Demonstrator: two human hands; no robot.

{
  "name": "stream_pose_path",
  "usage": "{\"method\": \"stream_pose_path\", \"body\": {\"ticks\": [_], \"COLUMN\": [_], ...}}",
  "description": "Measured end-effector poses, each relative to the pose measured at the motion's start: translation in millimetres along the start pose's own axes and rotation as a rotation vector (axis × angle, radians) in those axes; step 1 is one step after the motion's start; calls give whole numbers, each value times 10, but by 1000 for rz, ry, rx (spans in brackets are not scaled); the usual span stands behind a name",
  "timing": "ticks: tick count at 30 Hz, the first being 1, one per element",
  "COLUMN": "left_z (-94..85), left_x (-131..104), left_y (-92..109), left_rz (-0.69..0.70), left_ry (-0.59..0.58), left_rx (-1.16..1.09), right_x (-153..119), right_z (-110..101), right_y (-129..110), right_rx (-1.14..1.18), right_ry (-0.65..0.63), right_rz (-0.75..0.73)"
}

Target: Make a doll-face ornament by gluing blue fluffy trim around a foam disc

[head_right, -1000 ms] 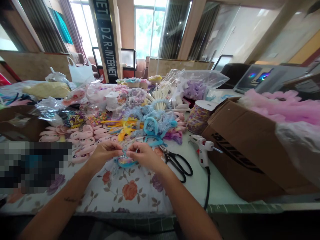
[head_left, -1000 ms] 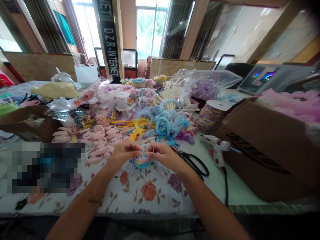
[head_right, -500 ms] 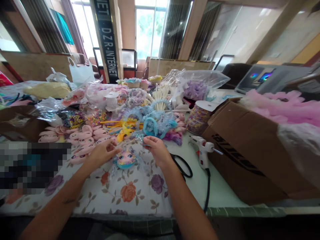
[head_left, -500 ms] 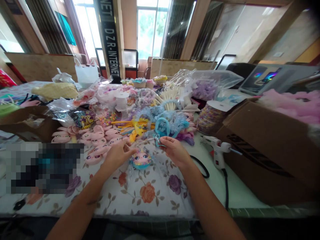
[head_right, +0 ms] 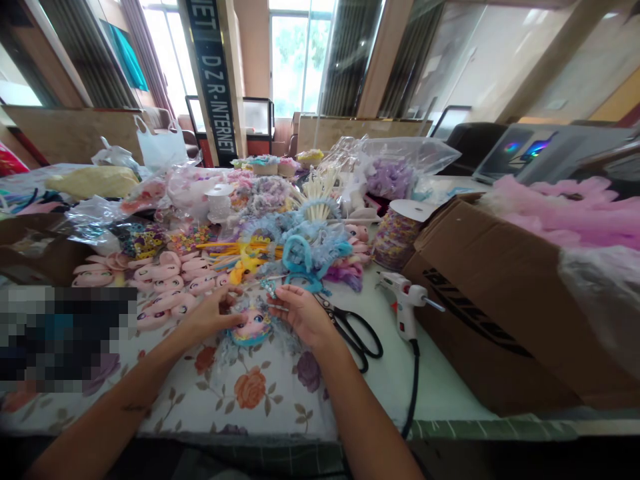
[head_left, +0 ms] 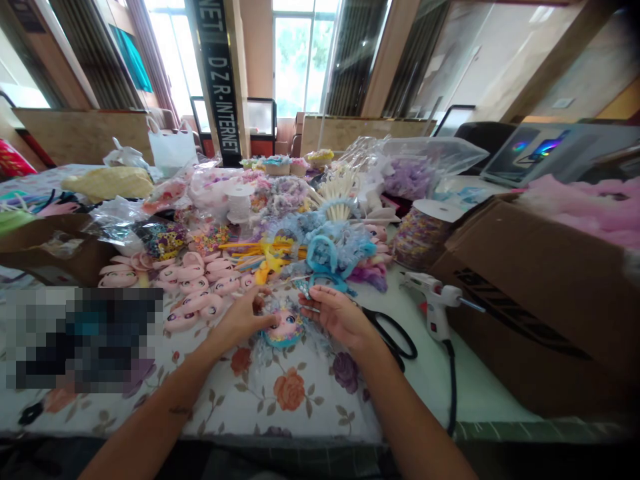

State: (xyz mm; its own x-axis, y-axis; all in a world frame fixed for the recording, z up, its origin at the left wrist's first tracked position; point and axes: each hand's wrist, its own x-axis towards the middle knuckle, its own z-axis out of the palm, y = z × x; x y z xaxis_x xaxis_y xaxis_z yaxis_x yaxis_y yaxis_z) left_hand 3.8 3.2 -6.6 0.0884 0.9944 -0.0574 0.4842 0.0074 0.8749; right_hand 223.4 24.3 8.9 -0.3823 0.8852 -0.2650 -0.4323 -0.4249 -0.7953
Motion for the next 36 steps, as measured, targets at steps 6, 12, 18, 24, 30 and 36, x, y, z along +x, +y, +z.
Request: {"method": "stream_pose_path", "body": {"ticks": [6, 12, 18, 24, 30, 36], "left_z": [63, 19, -22, -29, 14, 73], "left_x": [-41, -106, -43, -34, -53, -37], "left_y": [45, 118, 29, 32, 44, 11], "left_rz": [75, 484, 650, 611, 581, 708], "left_ry": [-17, 186, 163, 113, 87, 148], "left_rx": [-153, 125, 203, 209, 178, 167], "right_x": [-17, -36, -49, -91, -114, -75], "right_z": [-27, -50, 9, 92, 136, 112], "right_y": [-53, -162, -118, -105, -87, -38], "right_rx": [58, 174, 128, 22, -63, -149], "right_ry": [-12, 39, -26, -58, -47, -66], "right_rz": [-79, -284, -300, -304, -347, -415]}}
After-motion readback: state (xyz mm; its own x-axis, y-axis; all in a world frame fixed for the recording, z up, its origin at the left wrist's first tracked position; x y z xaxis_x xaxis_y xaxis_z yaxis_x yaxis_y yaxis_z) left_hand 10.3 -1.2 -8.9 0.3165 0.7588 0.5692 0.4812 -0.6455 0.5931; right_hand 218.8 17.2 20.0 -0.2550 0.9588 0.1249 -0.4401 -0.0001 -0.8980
